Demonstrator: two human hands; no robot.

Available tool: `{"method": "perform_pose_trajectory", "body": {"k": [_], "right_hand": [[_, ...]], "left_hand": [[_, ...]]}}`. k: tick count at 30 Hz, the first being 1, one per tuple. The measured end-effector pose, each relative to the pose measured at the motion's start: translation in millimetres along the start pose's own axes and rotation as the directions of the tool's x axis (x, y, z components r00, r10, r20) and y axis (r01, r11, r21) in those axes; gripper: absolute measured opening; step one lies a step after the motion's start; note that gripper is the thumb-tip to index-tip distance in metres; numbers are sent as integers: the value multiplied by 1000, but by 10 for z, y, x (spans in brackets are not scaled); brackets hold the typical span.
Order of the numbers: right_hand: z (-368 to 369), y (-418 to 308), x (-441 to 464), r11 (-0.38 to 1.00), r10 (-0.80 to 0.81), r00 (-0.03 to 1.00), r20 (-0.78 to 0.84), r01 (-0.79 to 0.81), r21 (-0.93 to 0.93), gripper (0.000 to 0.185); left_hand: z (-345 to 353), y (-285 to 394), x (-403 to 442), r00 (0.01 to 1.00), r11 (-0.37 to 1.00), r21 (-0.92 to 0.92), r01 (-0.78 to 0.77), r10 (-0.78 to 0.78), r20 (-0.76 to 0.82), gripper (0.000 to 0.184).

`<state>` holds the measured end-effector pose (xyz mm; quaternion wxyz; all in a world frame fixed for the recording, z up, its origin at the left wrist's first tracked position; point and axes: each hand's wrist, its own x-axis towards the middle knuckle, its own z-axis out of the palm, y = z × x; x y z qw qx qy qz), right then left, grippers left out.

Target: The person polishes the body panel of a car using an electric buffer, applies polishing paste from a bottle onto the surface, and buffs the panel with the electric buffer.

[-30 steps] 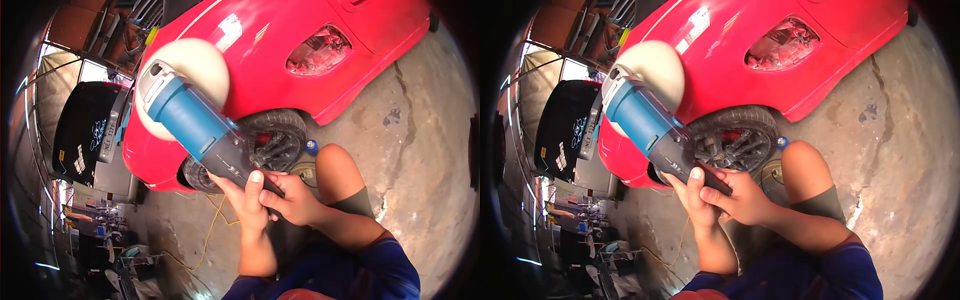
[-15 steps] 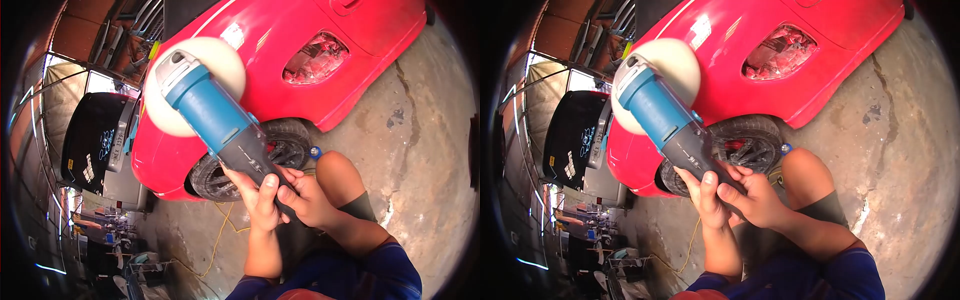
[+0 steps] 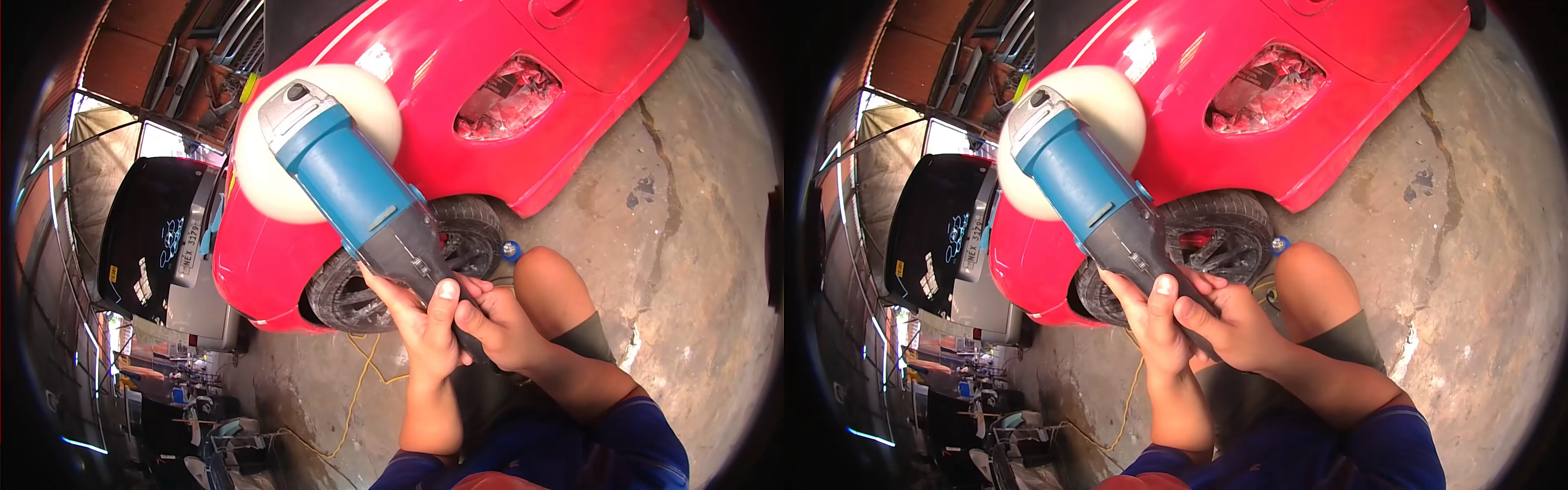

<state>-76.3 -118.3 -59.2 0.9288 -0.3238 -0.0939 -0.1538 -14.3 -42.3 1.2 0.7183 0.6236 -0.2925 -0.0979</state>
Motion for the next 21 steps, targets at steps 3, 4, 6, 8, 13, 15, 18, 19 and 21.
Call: {"method": "perform_pose_trajectory", "body": {"k": [3,4,6,8,13,15,18,19,21], "right_hand": [[-11,100,9,996,-59,998,-6,59,-72,46],[-24,113,2,997,-30,1000,4,30,-67,47],[-51,120,-15,998,26,999,24,-25,-57,49],[21,116,8,992,-52,999,-17,49,-117,50],[22,161,19,987,-52,999,-16,49,-155,53],[-37,238,17,982,-29,1000,-3,28,-187,53],[-44,285,12,987,43,999,-12,-45,-152,52],[-23,283,21,988,14,1000,-22,-17,-156,51],[32,277,41,986,-28,999,-36,22,-167,50]], "left_hand": [[-46,-16,-22,1000,1000,-7,7,-6,3,97],[-60,-19,-26,1000,1000,-9,9,-9,5,97],[-64,-13,-34,1000,1000,1,3,-3,-8,97],[-75,-16,-39,1000,1000,6,1,-1,-19,97],[-113,-21,-41,999,1000,8,-1,2,-43,97],[-127,-20,-44,999,1000,9,-4,5,-43,96],[-147,-11,-44,999,1000,1,-12,12,-47,95],[-154,-13,-42,999,1000,-4,-15,15,-48,95],[-177,-23,-42,999,1000,0,-24,24,-47,94]]}}
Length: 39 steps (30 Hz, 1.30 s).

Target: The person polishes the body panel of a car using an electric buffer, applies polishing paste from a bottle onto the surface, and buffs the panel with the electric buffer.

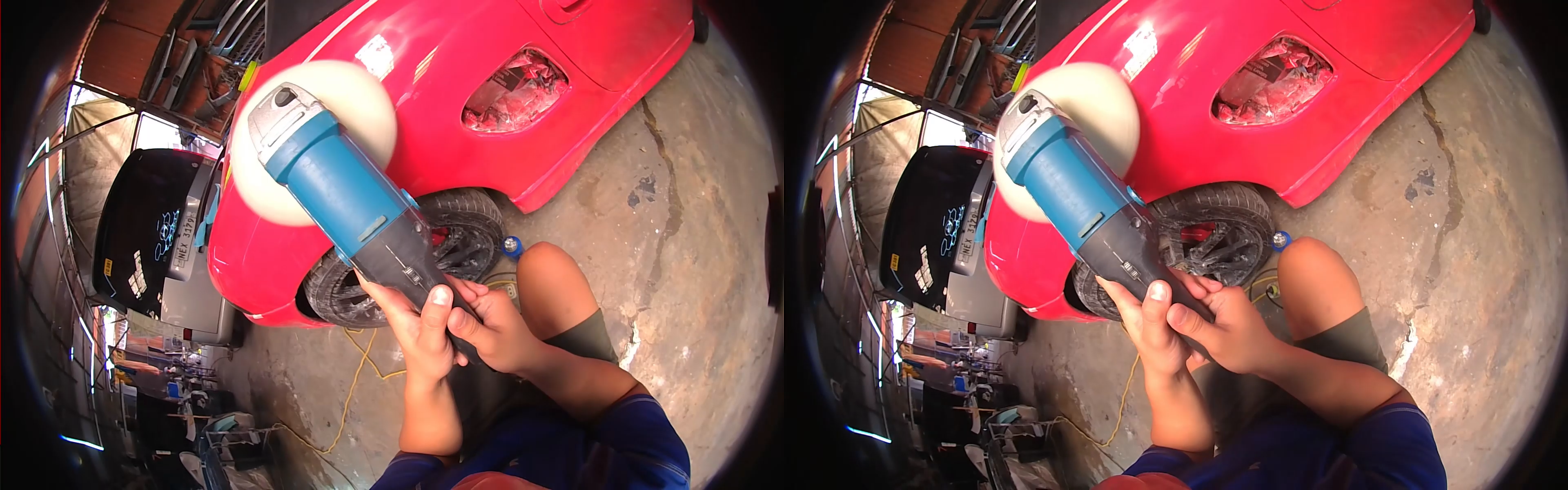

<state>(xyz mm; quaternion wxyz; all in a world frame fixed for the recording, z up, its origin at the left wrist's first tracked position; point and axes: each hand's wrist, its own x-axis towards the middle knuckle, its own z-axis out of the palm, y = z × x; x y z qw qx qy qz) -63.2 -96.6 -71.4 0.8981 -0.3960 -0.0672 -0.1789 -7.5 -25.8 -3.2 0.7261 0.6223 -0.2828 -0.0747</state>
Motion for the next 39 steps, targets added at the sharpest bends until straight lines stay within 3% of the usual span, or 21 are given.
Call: {"method": "perform_pose_trajectory", "body": {"k": [14,21,26,39], "right_hand": [[76,39,2,995,-50,998,27,52,-87,53],[93,48,-25,998,63,997,45,-63,-13,58],[124,113,-13,999,-3,999,49,6,-45,58],[214,196,-8,998,19,998,52,-16,-65,63]], "left_hand": [[-113,-16,-33,1000,999,-50,-5,4,-7,97],[-182,-47,-56,1000,998,-64,-12,11,-21,98],[-191,-30,-65,999,998,-66,-17,14,-47,97],[-343,-12,-107,998,998,-53,35,-38,-57,95]]}}
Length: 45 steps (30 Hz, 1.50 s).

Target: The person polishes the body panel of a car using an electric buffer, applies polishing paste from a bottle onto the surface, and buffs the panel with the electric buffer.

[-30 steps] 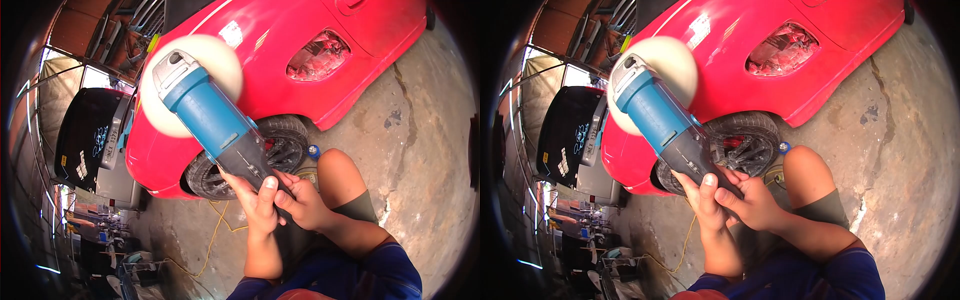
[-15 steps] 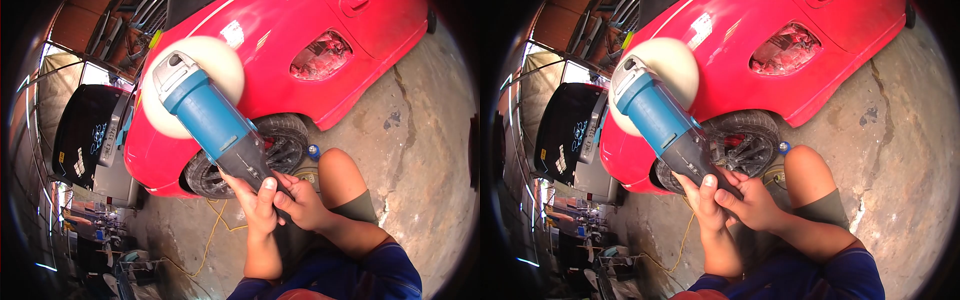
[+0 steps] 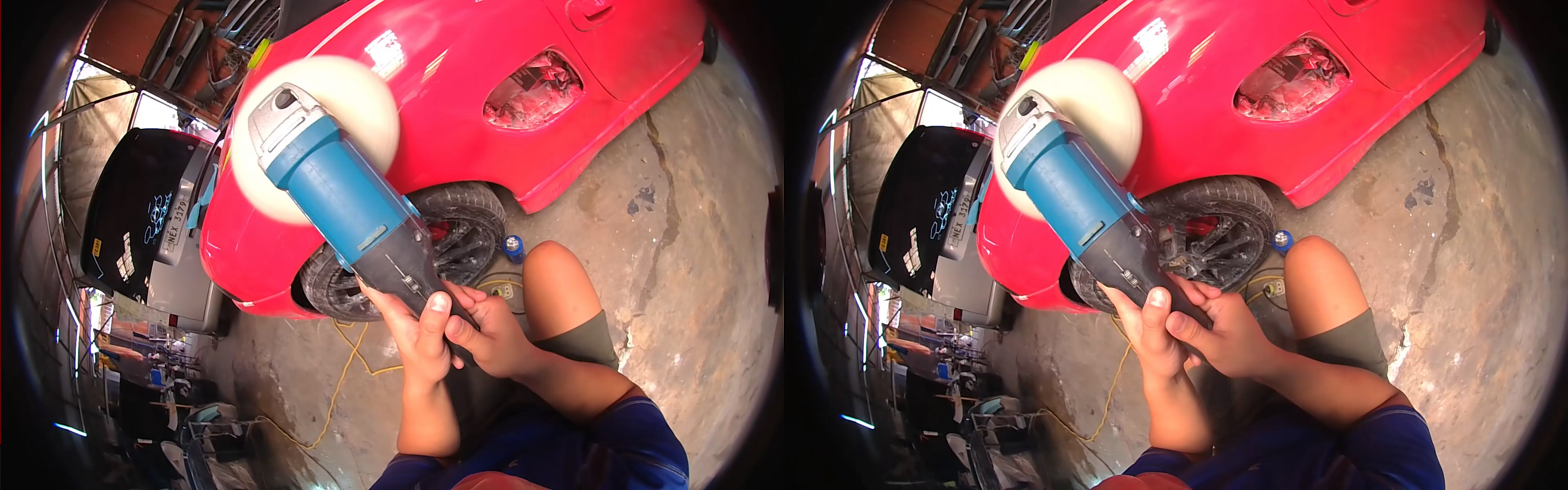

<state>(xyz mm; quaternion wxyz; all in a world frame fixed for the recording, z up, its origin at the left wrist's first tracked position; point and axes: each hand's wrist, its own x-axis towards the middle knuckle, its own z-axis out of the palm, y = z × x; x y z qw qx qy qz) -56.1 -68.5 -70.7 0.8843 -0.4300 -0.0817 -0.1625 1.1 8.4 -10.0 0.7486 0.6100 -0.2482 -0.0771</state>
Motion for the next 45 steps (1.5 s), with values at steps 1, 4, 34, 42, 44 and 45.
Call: {"method": "perform_pose_trajectory", "body": {"k": [1,4,34,42,44,45], "right_hand": [[6,12,0,1000,4,1000,3,-4,3,63],[26,38,2,1000,12,1000,9,-12,7,64],[188,293,-61,979,35,999,27,-29,-200,59],[19,201,-242,992,86,996,-27,-89,-90,64],[-66,182,-289,995,62,997,-36,-65,-78,64],[-90,172,-311,996,52,998,-40,-54,-72,64]], "left_hand": [[-11,6,-2,1000,1000,4,3,-3,-1,95],[-44,17,-7,1000,1000,3,7,-7,-4,96],[-538,-223,-193,999,984,-174,-42,44,11,94],[-193,-187,-255,1000,997,-71,9,-10,-9,93],[-112,-174,-248,1000,999,-27,31,-30,8,90],[-78,-170,-239,999,999,-3,32,-32,28,91]]}}
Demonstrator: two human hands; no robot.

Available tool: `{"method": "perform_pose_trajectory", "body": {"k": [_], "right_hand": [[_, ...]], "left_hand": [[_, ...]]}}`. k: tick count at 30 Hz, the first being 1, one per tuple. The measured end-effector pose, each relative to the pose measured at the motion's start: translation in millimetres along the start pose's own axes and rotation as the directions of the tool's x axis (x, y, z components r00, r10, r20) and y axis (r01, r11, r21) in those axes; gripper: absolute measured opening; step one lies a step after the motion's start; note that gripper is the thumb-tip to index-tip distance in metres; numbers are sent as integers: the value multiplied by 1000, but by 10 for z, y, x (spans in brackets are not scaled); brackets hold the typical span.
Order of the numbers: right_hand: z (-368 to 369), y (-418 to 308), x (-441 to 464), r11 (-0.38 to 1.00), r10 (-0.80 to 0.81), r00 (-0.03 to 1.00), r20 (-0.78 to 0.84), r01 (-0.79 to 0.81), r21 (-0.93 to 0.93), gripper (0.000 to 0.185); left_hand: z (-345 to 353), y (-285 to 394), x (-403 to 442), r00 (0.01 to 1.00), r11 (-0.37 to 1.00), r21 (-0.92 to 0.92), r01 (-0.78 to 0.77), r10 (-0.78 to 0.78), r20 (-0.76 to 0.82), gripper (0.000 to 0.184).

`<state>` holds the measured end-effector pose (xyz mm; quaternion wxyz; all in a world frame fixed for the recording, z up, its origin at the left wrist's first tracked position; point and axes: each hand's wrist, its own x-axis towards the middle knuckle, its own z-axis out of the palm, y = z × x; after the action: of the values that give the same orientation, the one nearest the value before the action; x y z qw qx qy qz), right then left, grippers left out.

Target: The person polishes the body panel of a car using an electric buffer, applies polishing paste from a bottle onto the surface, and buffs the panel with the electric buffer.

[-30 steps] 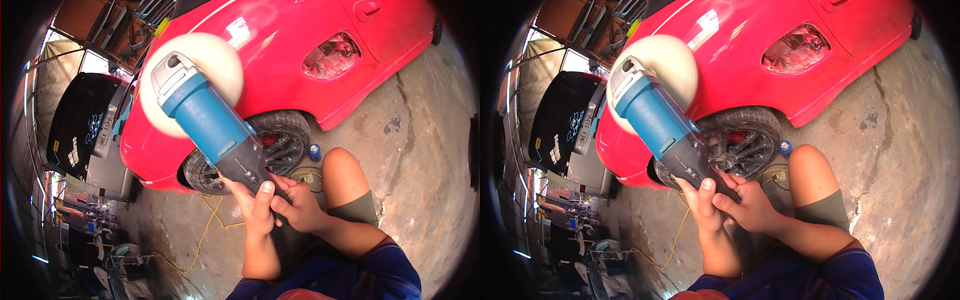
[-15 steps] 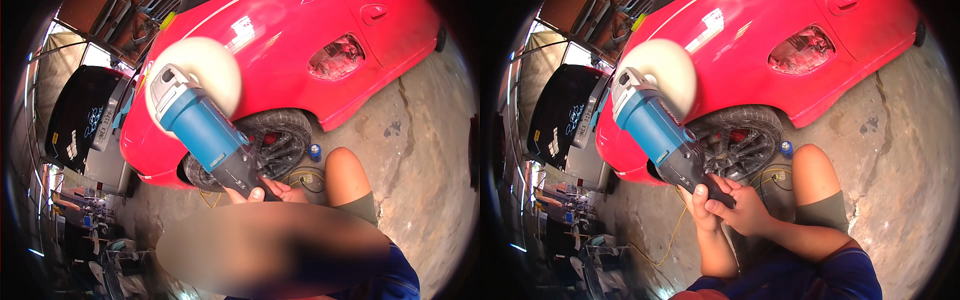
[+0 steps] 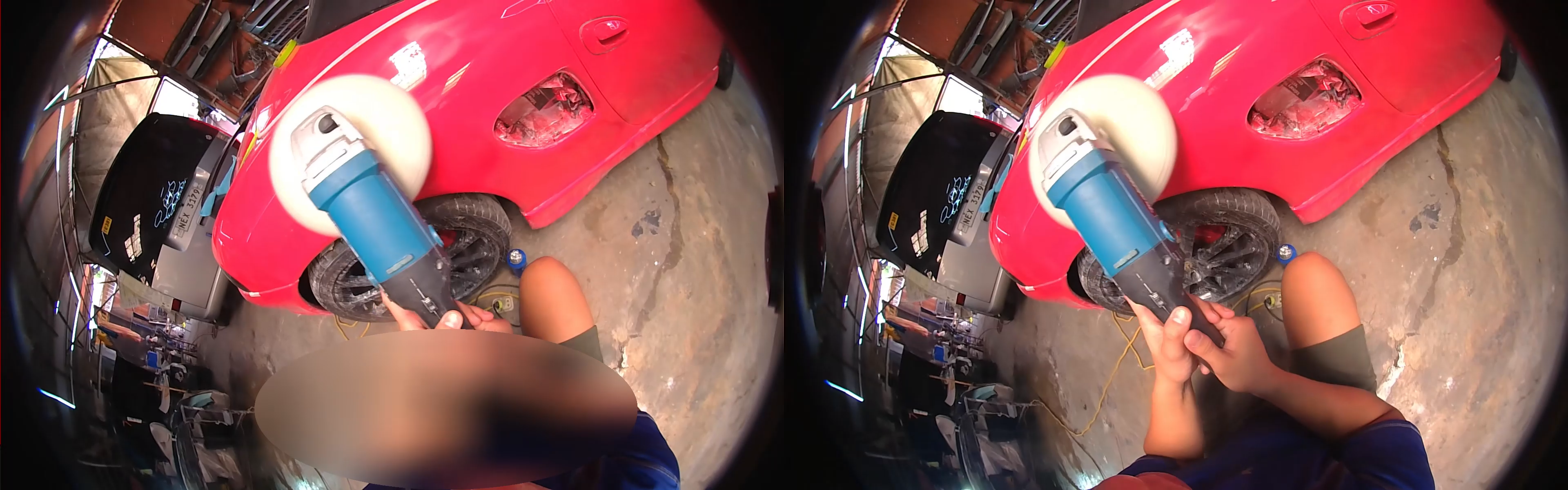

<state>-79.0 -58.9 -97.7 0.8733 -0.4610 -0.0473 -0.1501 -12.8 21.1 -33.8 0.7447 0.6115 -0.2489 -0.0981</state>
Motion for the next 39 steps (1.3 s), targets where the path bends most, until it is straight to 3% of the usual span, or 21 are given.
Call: {"method": "perform_pose_trajectory", "body": {"k": [1,4,6,7,8,9,10,12,14,16,18,20,21,22,23,24,26,28,31,33,39], "right_hand": [[-4,-4,-19,999,-22,1000,-16,23,27,57],[-78,2,-78,994,-39,999,-18,41,102,49],[-98,-39,-153,995,-20,999,-43,24,93,47],[-89,-43,-187,996,-9,999,-53,14,92,47],[-69,-29,-210,994,-20,998,-62,27,110,47],[-37,-7,-229,991,-28,997,-67,36,128,48],[-3,14,-248,988,-29,997,-68,39,148,48],[59,70,-258,993,-20,998,-62,28,119,52],[142,130,-207,993,-14,999,-53,20,117,53],[210,163,-177,994,0,998,-63,7,109,53],[192,128,-99,996,-18,994,-104,27,83,54],[258,3,-24,987,42,996,-81,-29,156,50],[276,11,25,988,40,997,-66,-30,151,49],[266,1,70,989,33,998,-54,-25,144,48],[257,-15,90,996,32,998,-59,-27,91,47],[258,-44,108,994,22,997,-69,-14,110,46],[268,-111,143,989,-3,997,-78,14,146,46],[204,-59,106,991,15,997,-76,-5,134,55],[110,-25,-27,991,-12,998,-67,21,133,65],[91,-20,-173,988,-15,997,-70,26,152,69],[45,-45,-354,977,16,998,-61,-2,212,71]], "left_hand": [[38,8,7,1000,1000,24,2,-2,19,91],[12,79,-17,989,934,326,-145,141,36,86],[-269,67,77,912,643,674,-364,393,118,88],[-128,347,40,891,641,690,-336,454,11,79],[-47,511,38,800,517,739,-433,598,51,75],[14,704,-20,735,357,777,-518,650,192,65],[71,884,-101,661,185,791,-584,673,330,56],[202,1183,-175,597,269,554,-788,557,578,36],[356,1570,-172,518,362,394,-845,368,772,24],[308,1754,-218,485,383,364,-849,295,823,12],[198,1804,-238,485,320,379,-868,385,785,16],[112,2076,-326,523,350,408,-843,360,773,22],[75,2053,-351,562,405,397,-824,496,661,23],[88,1823,-296,628,537,329,-777,692,355,25],[88,1626,-207,694,652,276,-706,715,83,27],[36,1500,14,768,744,302,-597,638,-55,29],[-279,1234,462,903,703,625,-338,430,4,39],[-287,1035,692,979,842,517,-153,200,-34,42],[-140,868,833,995,898,436,-62,21,98,45],[-62,654,891,972,979,203,12,-59,229,49],[142,428,897,937,986,2,167,-159,311,55]]}}
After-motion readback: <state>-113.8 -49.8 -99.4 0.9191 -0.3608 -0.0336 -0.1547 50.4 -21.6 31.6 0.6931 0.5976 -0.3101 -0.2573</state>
